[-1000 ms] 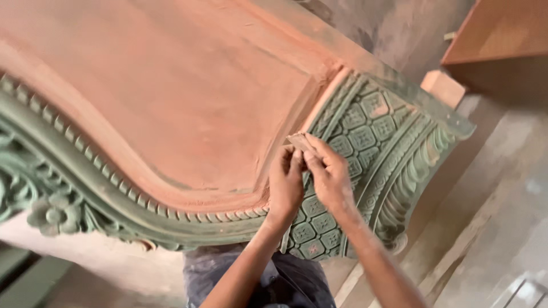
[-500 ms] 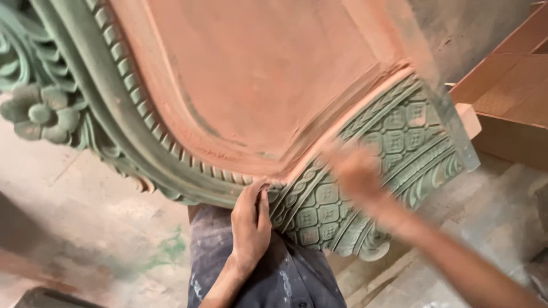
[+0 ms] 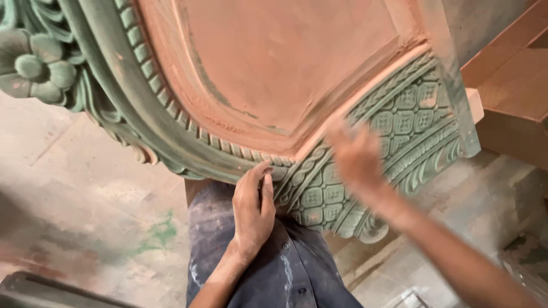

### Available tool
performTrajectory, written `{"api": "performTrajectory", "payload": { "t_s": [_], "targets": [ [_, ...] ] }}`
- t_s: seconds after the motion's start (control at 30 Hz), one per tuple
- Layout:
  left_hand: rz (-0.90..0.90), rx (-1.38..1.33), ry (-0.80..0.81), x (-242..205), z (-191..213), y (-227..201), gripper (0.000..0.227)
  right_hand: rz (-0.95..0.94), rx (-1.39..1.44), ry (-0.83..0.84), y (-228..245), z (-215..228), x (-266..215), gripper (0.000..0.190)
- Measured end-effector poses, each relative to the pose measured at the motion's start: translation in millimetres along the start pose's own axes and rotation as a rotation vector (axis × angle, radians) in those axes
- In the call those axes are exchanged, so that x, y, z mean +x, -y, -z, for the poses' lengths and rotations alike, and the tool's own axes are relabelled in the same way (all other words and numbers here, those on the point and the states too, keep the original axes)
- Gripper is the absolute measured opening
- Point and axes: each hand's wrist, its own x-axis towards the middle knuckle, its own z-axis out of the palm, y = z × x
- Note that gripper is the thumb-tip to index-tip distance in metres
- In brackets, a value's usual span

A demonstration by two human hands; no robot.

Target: The person sands the edges and flat surfaces of a large, ornate furniture piece using a sanding block. They move around the piece to reach different areas, focusing on smoothing the reddish-brown surface and the green carved details.

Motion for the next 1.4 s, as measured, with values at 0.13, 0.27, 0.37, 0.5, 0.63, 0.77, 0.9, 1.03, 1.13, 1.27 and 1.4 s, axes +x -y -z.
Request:
{"api": "performTrajectory", "payload": {
  "t_s": [0.13, 0.27, 0.37, 0.5, 0.63, 0.77, 0.9, 1.03, 1.13, 1.27, 1.4],
  "targets": [
    [0.029, 0.005, -0.011, -1.9, 2.6, -0.6, 0.024, 0.155, 0.173, -0.073, 44.0, 15.4, -13.9, 0.020],
    [0.024, -0.012, 0.010, -5.2, 8.5, 2.0, 0.025, 0.139, 0.024, -0.181, -10.1, -16.2, 15.3, 0.009],
    [0.010, -0.016, 0.001, -8.4, 11.6, -0.9, 0.028, 0.168, 0.072, -0.234, 37.9, -0.4, -5.6, 0.007],
    [0.001, -0.032, -0.028, -3.1, 7.6, -4.6, 0.029, 0.271, 0.036, -0.226, 7.4, -7.8, 11.0, 0.011],
    [-0.058, 0.008, -0.016, -5.4, 3.4, -3.8, 0.030, 0.180, 0.052, -0.237, -0.1, -0.6, 13.7, 0.006],
    [-0.102, 0.014, -0.033, 0.8, -9.3, -7.3, 0.026, 0.307, 0.190, -0.240, 20.6, 25.2, 6.9, 0.010],
    [-0.073, 0.065, 0.032, 0.6, -9.3, -2.6, 0.020, 0.146, 0.142, -0.203, -1.9, 15.6, 18.9, 0.012],
    [-0.118, 0.061, -0.052, 2.4, -10.3, -5.2, 0.024, 0.239, 0.116, -0.197, 45.7, 18.2, -3.0, 0.016],
    [-0.117, 0.076, -0.034, -2.2, -7.8, -7.6, 0.023, 0.256, 0.159, -0.255, 9.7, 3.6, 6.0, 0.015],
    [-0.099, 0.059, -0.032, -3.4, -10.8, -6.1, 0.023, 0.143, 0.177, -0.235, 38.8, 5.2, -5.4, 0.019],
    [-0.098, 0.076, -0.031, -4.2, -12.1, -9.3, 0.021, 0.274, 0.163, -0.168, 11.5, 4.3, -5.0, 0.012]
  ]
}}
